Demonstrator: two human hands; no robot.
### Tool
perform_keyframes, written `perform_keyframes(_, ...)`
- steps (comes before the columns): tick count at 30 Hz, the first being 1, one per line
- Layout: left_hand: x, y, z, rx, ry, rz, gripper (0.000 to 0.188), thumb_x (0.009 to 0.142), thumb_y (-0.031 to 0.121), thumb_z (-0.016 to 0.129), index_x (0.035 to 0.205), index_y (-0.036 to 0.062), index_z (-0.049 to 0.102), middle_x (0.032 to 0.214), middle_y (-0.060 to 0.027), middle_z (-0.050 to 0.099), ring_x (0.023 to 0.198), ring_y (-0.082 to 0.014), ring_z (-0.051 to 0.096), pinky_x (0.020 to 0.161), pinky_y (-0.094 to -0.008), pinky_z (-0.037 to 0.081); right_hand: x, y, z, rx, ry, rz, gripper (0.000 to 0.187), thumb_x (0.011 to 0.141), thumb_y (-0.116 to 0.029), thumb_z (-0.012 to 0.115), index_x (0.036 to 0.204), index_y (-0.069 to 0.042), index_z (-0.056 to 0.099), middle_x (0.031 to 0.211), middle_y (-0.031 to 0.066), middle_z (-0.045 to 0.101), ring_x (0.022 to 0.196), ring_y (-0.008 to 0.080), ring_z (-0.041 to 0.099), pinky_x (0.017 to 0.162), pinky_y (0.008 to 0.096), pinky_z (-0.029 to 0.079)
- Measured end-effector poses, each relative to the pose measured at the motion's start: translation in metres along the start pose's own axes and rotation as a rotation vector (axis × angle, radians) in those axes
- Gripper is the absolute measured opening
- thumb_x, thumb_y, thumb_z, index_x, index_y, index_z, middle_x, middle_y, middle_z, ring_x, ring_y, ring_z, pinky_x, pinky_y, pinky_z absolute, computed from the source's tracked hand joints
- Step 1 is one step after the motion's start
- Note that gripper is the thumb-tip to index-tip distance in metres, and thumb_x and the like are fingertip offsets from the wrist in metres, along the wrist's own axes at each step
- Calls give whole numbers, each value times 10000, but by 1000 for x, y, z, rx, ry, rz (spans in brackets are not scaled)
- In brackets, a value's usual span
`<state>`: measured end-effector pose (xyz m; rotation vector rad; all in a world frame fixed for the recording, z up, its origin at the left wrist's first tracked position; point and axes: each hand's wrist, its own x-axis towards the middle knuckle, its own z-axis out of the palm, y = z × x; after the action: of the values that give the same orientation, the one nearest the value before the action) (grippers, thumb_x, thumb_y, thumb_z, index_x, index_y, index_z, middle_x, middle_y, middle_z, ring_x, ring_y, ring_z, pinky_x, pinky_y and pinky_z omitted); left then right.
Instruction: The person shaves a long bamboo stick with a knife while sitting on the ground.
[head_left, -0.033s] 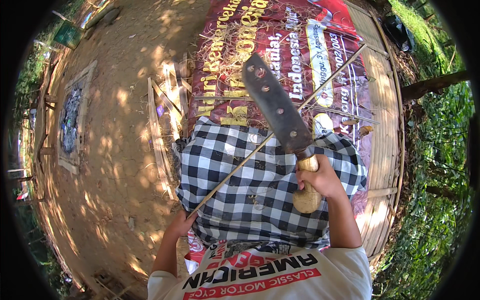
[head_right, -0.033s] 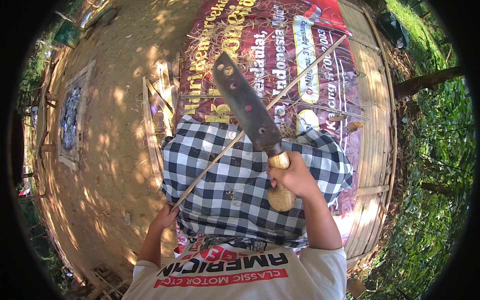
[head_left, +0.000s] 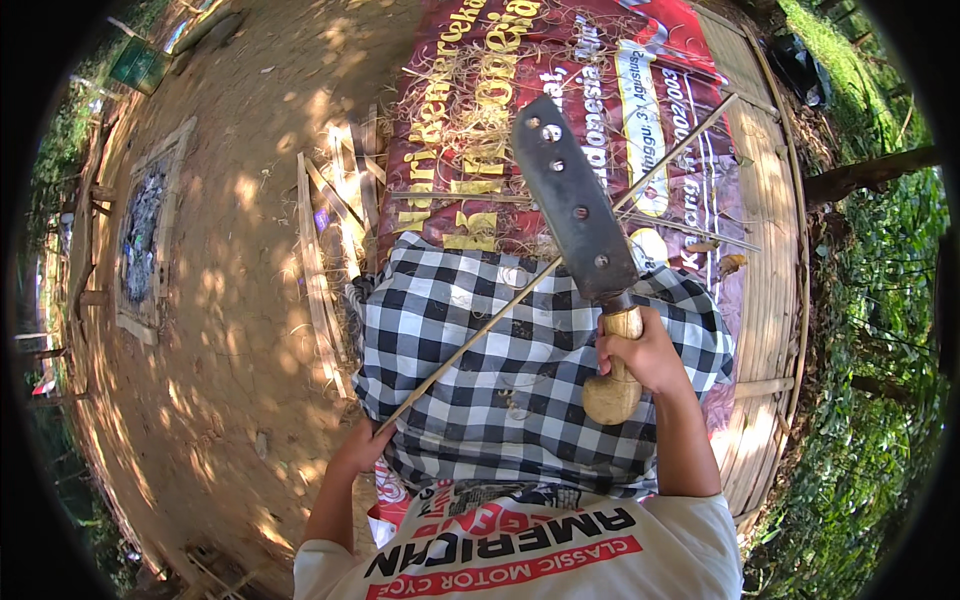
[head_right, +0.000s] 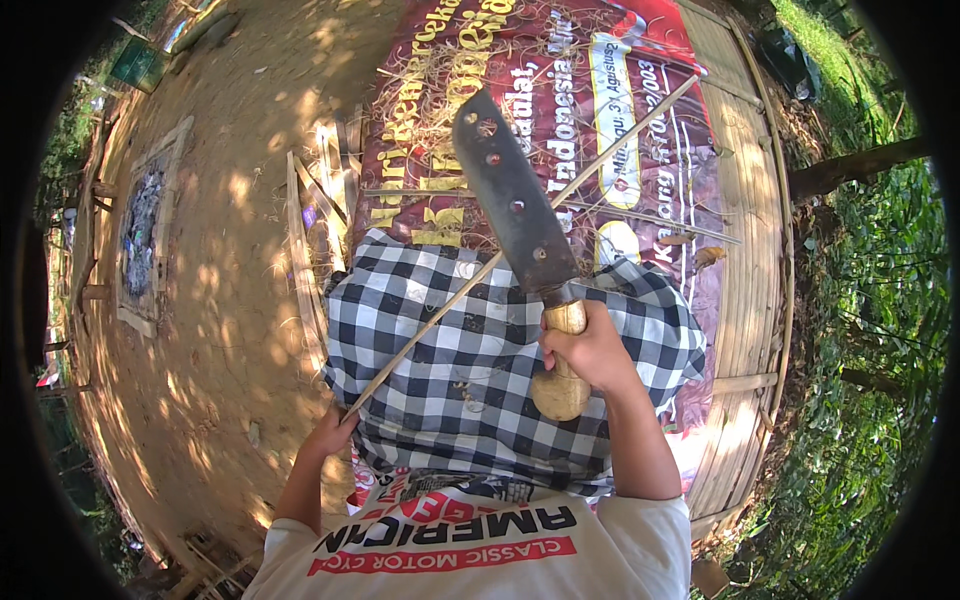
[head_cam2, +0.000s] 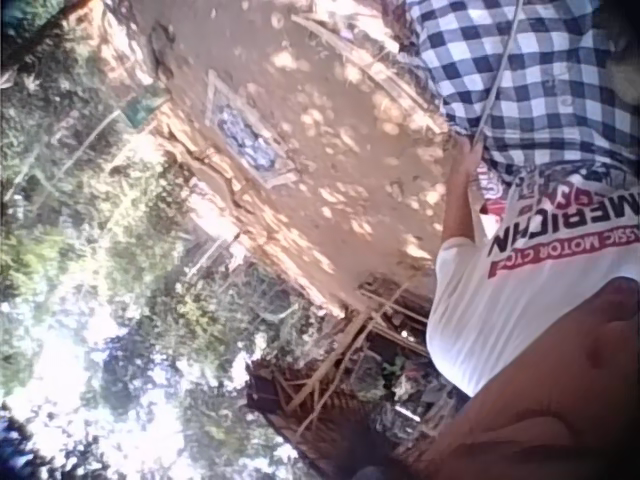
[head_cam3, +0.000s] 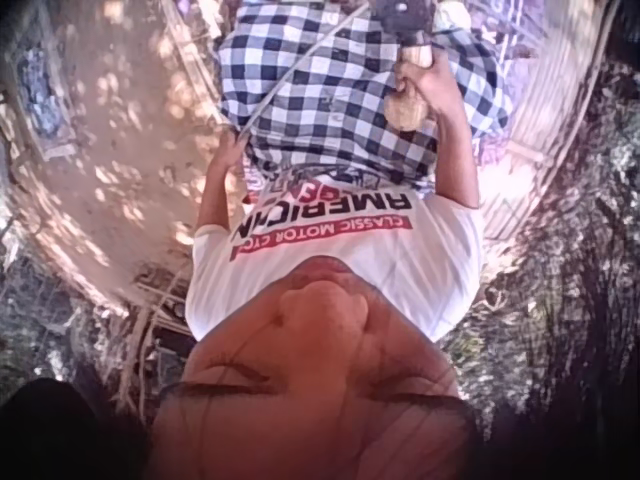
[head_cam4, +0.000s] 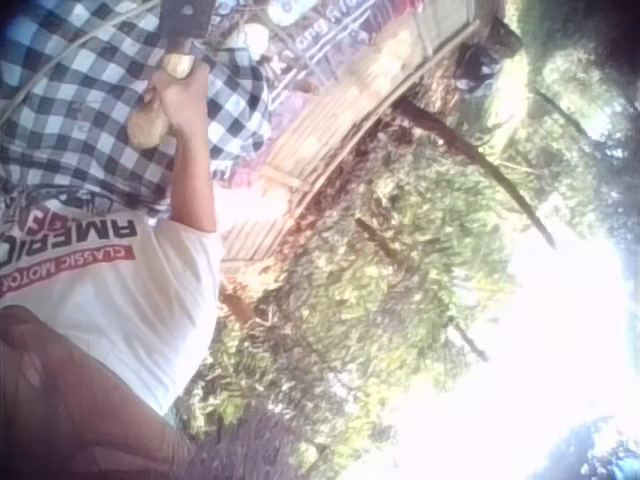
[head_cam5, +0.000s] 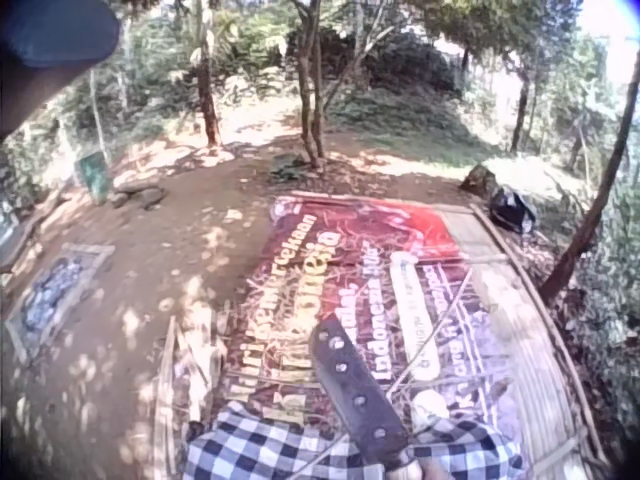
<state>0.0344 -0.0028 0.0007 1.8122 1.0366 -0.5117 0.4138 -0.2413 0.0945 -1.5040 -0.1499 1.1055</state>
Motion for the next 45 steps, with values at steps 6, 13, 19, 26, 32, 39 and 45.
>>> perform_keyframes(6,3,2,-7,-53,-75,-58,476,932,327,542,1232,-43,553,1168,-246,631,1110,-352,604,922,-382,452,-12,46,36,-147,-225,137,99,705,31,624,790,31,574,627,64,581,549,144,581,518,294,457)
perform_keyframes(13,2,-9,0,3,-31,-17,499,926,346,547,1236,-45,550,1150,-256,634,1101,-354,606,924,-383,452,-7,18,14,-95,-39,37,87,719,44,610,798,41,575,652,69,588,543,138,573,519,290,464)
perform_keyframes(19,6,-13,0,-69,-61,-57,541,918,372,557,1207,-86,546,1117,-272,640,1081,-367,613,915,-392,457,-10,43,24,-96,-15,35,103,732,57,592,821,35,547,650,84,581,549,165,585,530,307,481)
perform_keyframes(26,9,-16,-2,55,-77,-143,549,907,399,575,1098,-116,576,1006,-279,659,966,-350,651,825,-394,483,-15,22,12,-16,-29,39,111,700,55,584,803,44,545,632,93,570,527,176,573,513,304,473)
perform_keyframes(32,14,-45,12,16,23,-80,546,903,421,574,957,-121,605,845,-272,655,823,-335,656,737,-406,485,-9,30,8,-20,51,48,107,707,25,591,804,43,551,639,93,587,539,170,581,528,299,475)
perform_keyframes(39,11,-35,7,57,-5,-71,372,936,270,519,927,-96,587,799,-165,649,747,-248,593,688,-402,456,-18,35,14,-87,-129,98,52,709,23,610,753,37,587,647,71,600,556,131,582,520,285,462)
perform_keyframes(45,2,3,1,104,-39,-135,406,927,300,525,888,-96,605,762,-182,636,741,-249,595,700,-409,456,-17,60,28,-101,-116,112,81,718,29,600,794,32,572,640,72,592,559,152,594,537,299,477)
